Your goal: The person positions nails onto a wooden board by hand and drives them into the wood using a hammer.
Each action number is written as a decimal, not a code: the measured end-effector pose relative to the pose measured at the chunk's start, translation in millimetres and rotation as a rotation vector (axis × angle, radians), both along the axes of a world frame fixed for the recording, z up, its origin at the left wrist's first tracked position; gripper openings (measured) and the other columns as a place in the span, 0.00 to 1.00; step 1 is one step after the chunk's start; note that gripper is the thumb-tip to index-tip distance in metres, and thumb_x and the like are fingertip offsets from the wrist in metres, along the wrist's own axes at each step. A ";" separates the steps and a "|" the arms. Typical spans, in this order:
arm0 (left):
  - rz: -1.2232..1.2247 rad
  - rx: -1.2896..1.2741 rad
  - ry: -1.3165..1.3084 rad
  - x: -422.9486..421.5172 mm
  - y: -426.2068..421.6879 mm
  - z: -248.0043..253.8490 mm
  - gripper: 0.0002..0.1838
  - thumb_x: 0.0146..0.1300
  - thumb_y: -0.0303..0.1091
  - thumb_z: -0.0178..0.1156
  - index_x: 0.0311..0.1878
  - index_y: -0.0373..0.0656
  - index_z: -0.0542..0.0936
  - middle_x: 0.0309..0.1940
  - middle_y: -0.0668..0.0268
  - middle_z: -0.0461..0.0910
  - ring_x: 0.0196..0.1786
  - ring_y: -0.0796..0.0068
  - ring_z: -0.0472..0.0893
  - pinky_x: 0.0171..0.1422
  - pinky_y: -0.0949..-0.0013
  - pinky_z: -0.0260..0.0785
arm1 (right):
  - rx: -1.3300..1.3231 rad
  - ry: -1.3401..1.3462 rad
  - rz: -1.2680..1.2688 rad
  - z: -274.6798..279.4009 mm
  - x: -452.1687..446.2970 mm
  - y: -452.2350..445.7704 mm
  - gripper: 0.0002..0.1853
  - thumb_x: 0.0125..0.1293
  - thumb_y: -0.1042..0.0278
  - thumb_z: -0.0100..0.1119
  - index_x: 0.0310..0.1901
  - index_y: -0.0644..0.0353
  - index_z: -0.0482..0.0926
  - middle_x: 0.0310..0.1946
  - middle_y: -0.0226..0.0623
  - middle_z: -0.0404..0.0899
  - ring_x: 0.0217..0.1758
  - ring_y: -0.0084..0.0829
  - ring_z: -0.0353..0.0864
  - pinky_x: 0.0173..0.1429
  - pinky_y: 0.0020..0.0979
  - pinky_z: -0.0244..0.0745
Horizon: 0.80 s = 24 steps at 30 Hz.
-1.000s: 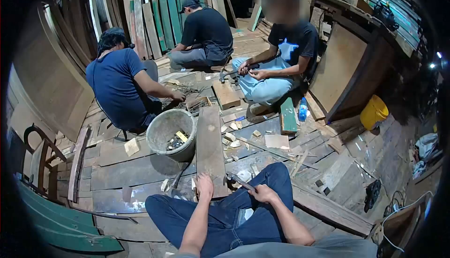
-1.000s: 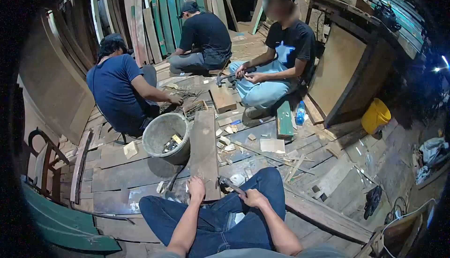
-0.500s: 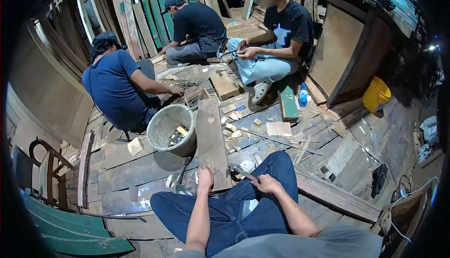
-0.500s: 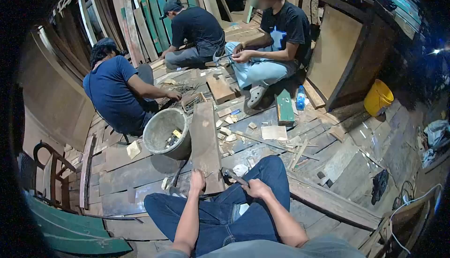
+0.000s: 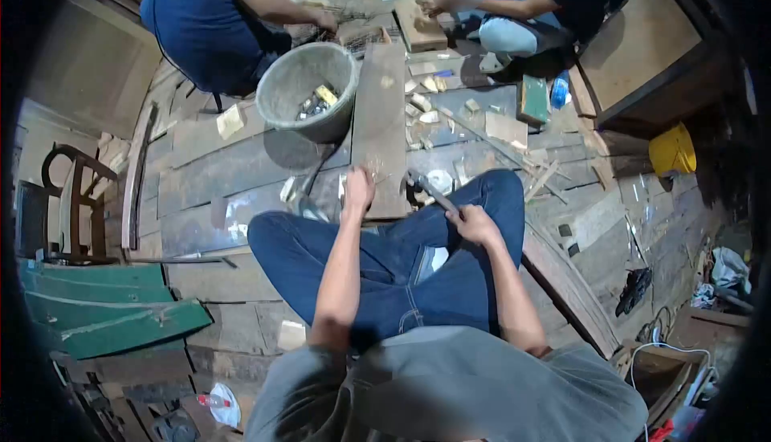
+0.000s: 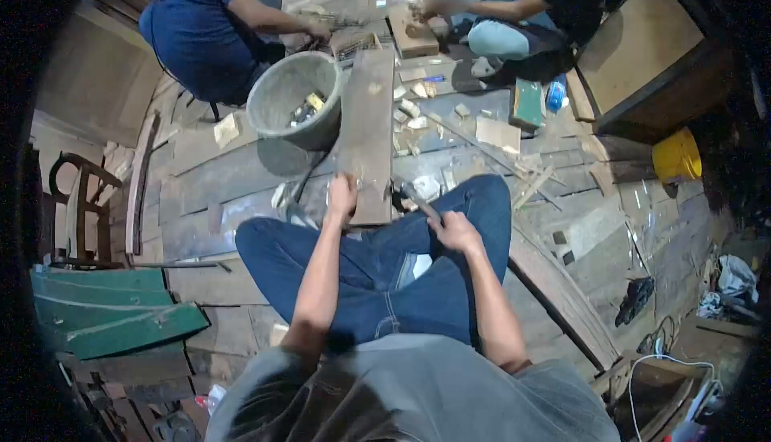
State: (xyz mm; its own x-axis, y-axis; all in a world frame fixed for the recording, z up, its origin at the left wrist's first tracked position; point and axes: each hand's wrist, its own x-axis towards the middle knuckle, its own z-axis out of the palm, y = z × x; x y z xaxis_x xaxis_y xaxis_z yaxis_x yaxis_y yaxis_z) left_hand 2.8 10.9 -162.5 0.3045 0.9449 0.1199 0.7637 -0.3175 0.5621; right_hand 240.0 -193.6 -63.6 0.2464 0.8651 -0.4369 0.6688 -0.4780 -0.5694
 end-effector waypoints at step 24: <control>0.133 -0.509 -0.421 -7.8 9.6 35.4 0.17 0.72 0.40 0.53 0.47 0.39 0.86 0.29 0.69 0.81 0.30 0.81 0.75 0.34 0.74 0.67 | -0.124 0.059 -0.040 18.0 -1.6 9.7 0.24 0.70 0.48 0.56 0.43 0.68 0.83 0.35 0.61 0.82 0.44 0.56 0.83 0.50 0.49 0.76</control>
